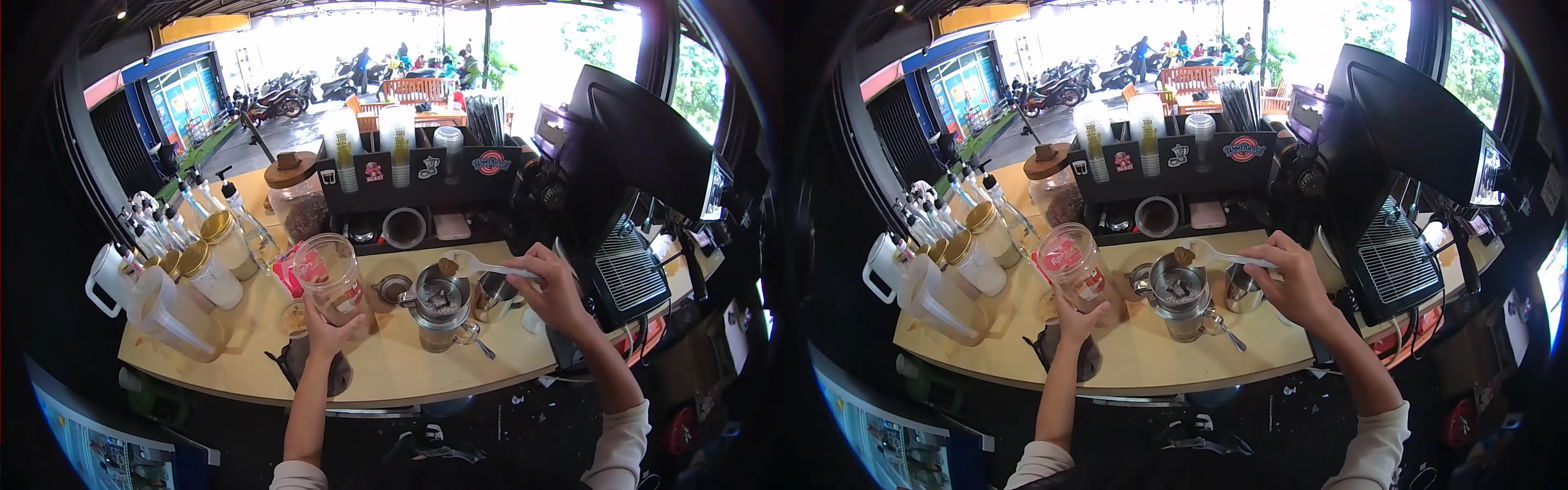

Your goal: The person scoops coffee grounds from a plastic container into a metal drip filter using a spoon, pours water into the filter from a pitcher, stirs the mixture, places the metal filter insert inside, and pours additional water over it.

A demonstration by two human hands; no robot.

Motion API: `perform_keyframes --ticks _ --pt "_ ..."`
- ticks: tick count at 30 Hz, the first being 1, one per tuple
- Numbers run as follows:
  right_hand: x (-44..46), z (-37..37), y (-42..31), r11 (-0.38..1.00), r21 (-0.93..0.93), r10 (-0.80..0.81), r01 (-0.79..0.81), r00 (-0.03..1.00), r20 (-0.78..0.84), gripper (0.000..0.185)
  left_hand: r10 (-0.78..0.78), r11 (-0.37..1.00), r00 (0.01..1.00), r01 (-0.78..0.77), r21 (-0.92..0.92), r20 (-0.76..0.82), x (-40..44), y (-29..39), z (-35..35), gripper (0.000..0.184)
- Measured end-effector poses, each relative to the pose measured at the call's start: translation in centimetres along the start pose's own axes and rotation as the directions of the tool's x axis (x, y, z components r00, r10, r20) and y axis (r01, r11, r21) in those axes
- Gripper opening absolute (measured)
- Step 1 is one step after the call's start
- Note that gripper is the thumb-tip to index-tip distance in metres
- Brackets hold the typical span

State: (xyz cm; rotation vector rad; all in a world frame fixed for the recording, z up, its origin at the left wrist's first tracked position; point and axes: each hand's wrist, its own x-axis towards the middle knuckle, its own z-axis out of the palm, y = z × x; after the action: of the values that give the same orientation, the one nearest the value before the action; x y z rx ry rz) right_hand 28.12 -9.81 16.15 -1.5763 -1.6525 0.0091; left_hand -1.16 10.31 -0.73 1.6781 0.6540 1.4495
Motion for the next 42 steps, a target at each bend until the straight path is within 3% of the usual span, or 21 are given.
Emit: perform_keyframes --ticks 11,24,42 --pt "-0.6 0.1 0.8 0.997 0.044 0.060 -0.058 0.998 -0.029 0.021 0.013 0.994 1.000 -0.012 0.110 -0.009 0.0 -1.0 -0.5 0.097" --pt "-2.6 0.2 1.0 1.000 0.017 0.027 -0.025 0.996 -0.091 0.023 0.039 0.991 0.999 -0.038 0.127 -0.009 0.1 -1.0 -0.5 0.097" --pt "-3.7 1.5 0.2 0.999 0.051 0.004 -0.003 1.000 -0.028 0.023 0.043 0.995 0.999 -0.041 0.092 -0.026 0.0 -1.2 -0.4 0.095"
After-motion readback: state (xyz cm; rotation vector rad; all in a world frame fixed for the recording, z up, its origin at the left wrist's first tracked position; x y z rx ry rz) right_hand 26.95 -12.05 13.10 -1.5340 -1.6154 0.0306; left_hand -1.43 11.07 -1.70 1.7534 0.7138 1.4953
